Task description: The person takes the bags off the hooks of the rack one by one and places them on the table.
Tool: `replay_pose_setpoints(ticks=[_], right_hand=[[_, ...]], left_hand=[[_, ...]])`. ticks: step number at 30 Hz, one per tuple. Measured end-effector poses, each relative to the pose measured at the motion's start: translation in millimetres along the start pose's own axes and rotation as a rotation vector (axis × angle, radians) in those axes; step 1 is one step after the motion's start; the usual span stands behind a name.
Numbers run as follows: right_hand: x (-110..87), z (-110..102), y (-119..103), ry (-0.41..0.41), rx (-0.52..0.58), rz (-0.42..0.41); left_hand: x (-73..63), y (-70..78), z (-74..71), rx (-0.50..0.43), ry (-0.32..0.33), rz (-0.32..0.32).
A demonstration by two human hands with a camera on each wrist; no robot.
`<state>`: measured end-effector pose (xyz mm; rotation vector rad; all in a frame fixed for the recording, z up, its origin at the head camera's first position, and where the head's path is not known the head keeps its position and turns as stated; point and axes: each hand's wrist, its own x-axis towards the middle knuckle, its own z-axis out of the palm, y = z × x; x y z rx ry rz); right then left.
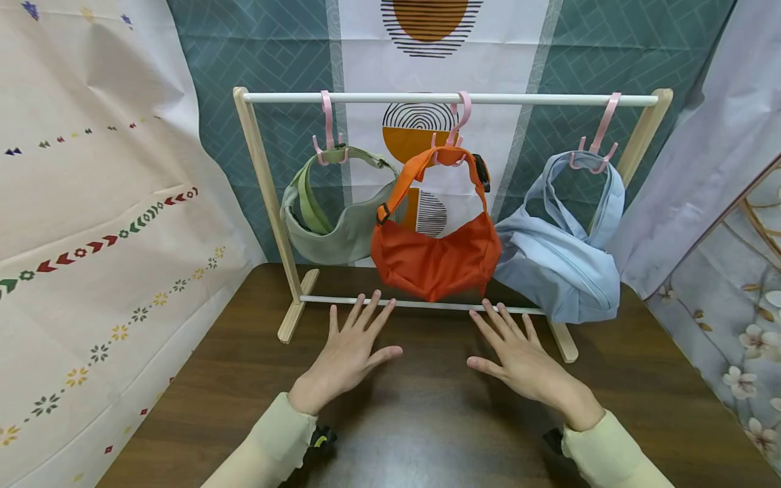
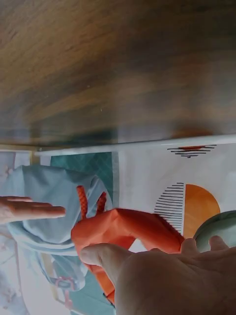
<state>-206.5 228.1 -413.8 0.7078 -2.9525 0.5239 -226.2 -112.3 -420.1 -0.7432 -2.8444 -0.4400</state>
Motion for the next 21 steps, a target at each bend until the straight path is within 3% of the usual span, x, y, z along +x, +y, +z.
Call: replay_pose_setpoints(ticks=[12, 21], right_hand=[[6.5, -18, 2, 0.007, -0.019, 0.008], [8.8, -32, 0, 0.012, -0.039, 0.0]], left_hand=[[11.4, 2.2, -13.3, 0.008, 0.024, 0.025], [17.5, 3.8, -26.5, -0.014, 0.097, 0.035]])
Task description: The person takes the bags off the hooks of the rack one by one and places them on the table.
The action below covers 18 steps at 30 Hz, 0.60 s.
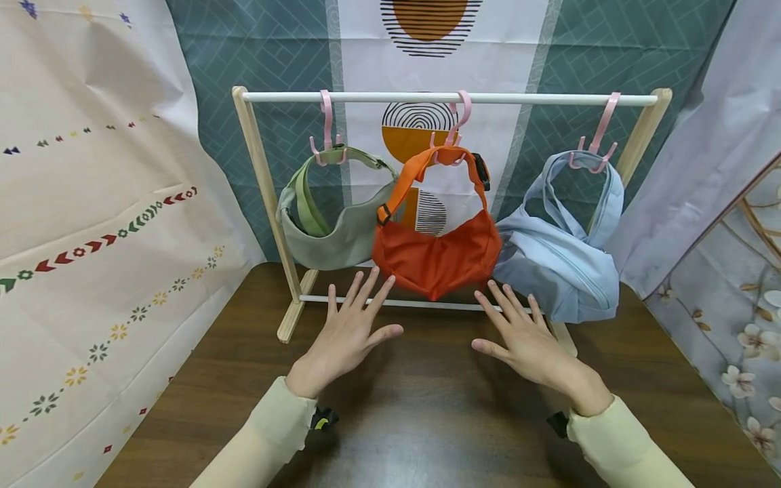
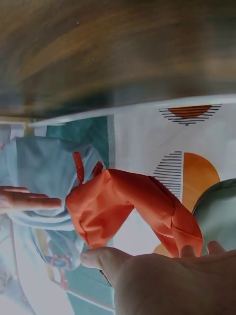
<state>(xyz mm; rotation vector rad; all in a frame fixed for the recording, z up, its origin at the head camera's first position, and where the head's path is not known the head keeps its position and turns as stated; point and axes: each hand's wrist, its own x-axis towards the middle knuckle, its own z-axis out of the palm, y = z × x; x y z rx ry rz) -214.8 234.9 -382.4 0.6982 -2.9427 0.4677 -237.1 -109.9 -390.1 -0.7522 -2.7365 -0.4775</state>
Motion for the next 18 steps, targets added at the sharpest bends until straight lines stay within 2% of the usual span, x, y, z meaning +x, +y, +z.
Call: replay_pose_setpoints(ticks=[18], right_hand=[[10.3, -23, -5, 0.014, -0.024, -0.014]], left_hand=[[11.4, 3.1, -22.7, 0.009, 0.043, 0.016]])
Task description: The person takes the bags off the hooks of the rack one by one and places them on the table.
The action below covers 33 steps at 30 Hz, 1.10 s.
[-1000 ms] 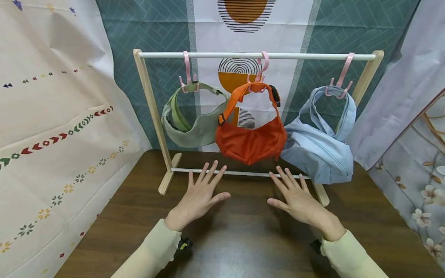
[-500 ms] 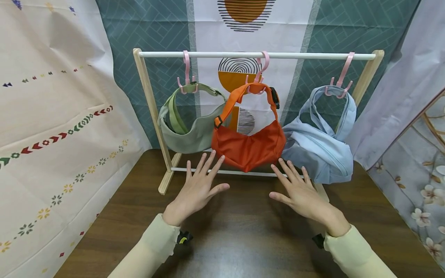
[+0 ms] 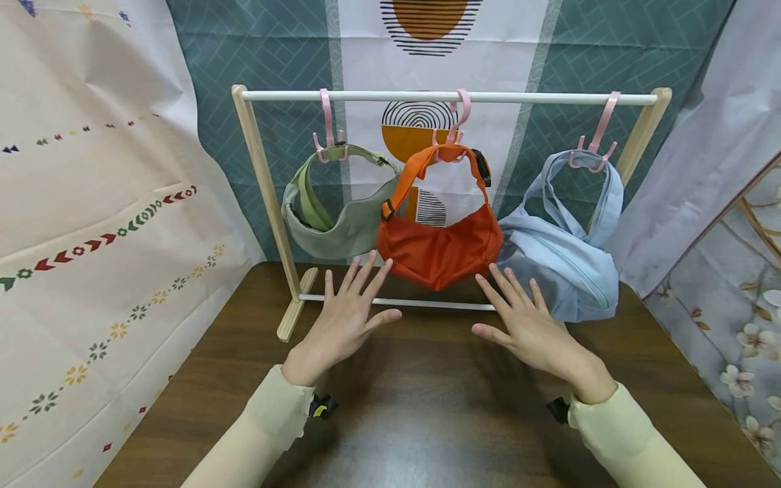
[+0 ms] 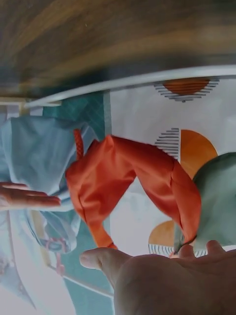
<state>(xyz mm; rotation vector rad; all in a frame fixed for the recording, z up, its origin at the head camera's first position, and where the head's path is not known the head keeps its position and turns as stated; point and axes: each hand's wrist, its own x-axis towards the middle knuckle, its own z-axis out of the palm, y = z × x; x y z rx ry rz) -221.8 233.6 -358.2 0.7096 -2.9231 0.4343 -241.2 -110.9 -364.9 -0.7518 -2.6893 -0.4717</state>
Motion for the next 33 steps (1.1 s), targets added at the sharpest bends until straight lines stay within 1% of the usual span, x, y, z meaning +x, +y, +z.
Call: replay_pose_setpoints(ticks=[6, 13, 18, 25, 29, 33], right_hand=[[4.5, -7, -3, 0.0, -0.004, -0.005], [9.5, -12, -7, 0.017, -0.006, -0.027], [13.0, -15, -10, 0.03, -0.016, -0.039], [17.4, -21, -14, 0.04, -0.023, -0.051], [21.1, -23, -17, 0.068, -0.007, -0.078], [26.0, -23, -20, 0.11, 0.013, -0.116]], left_hand=[[3.6, -1.6, -11.0, 0.002, 0.002, -0.022], [3.8, -5.2, -19.4, 0.007, 0.028, -0.017], [4.4, -6.6, -27.0, 0.006, 0.034, -0.025], [7.4, -8.0, -33.8, -0.001, 0.065, -0.022], [8.8, -9.2, -35.8, -0.008, 0.085, -0.016], [11.5, -9.6, -38.7, -0.032, 0.122, 0.0]])
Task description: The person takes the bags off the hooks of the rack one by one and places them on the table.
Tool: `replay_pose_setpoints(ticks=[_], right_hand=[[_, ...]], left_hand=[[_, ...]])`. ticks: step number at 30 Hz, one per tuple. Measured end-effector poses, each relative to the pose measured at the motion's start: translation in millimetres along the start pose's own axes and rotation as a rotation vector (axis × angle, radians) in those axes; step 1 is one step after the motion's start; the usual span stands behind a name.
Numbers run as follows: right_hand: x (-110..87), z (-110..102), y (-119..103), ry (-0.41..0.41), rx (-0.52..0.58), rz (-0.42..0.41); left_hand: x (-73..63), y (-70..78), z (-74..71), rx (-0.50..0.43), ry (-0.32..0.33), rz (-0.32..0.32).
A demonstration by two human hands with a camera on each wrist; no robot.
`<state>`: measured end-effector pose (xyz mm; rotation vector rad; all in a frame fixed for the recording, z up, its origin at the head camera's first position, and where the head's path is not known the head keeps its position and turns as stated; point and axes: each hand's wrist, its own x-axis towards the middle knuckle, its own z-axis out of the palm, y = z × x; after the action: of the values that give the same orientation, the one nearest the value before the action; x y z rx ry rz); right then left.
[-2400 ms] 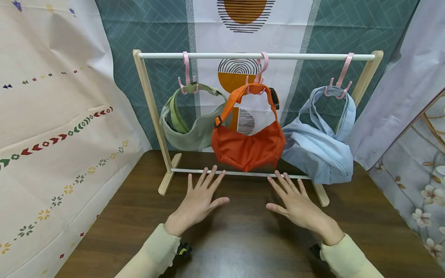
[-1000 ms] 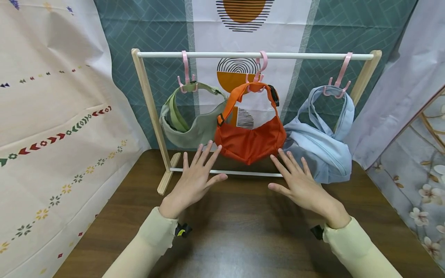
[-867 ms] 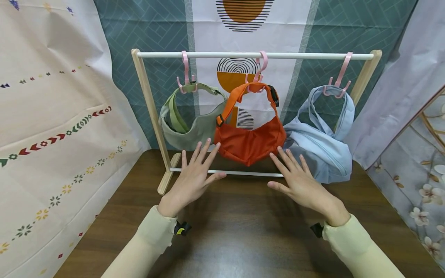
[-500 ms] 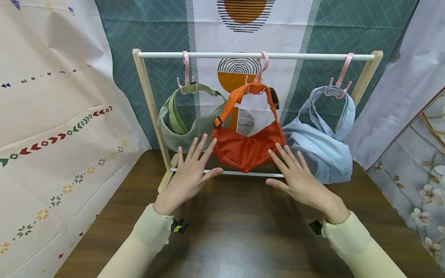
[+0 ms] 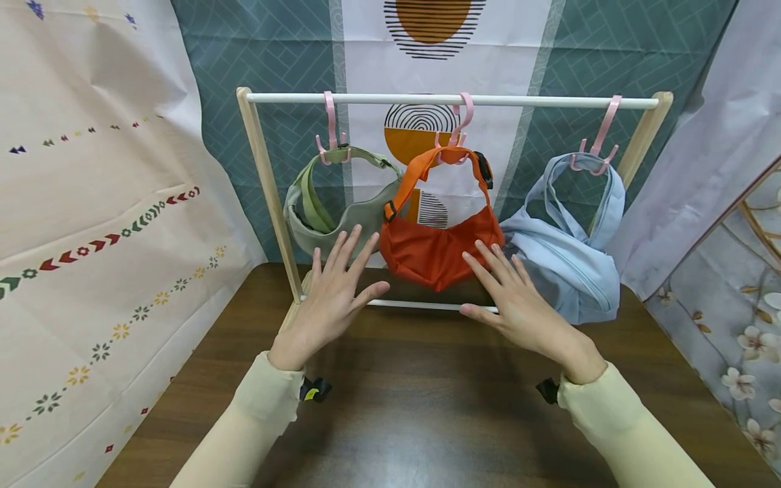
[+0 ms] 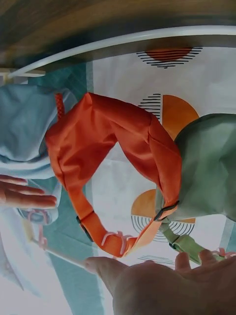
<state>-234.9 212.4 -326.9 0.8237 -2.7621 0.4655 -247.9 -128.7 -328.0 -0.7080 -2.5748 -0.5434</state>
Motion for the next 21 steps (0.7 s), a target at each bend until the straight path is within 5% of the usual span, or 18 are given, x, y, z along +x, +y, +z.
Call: replay_pose_setpoints(ticks=[21], right_hand=[[18.4, -4, -16, 0.185, 0.147, -0.106]], left_hand=[[9.5, -4.1, -8.4, -0.062, 0.186, 0.099]])
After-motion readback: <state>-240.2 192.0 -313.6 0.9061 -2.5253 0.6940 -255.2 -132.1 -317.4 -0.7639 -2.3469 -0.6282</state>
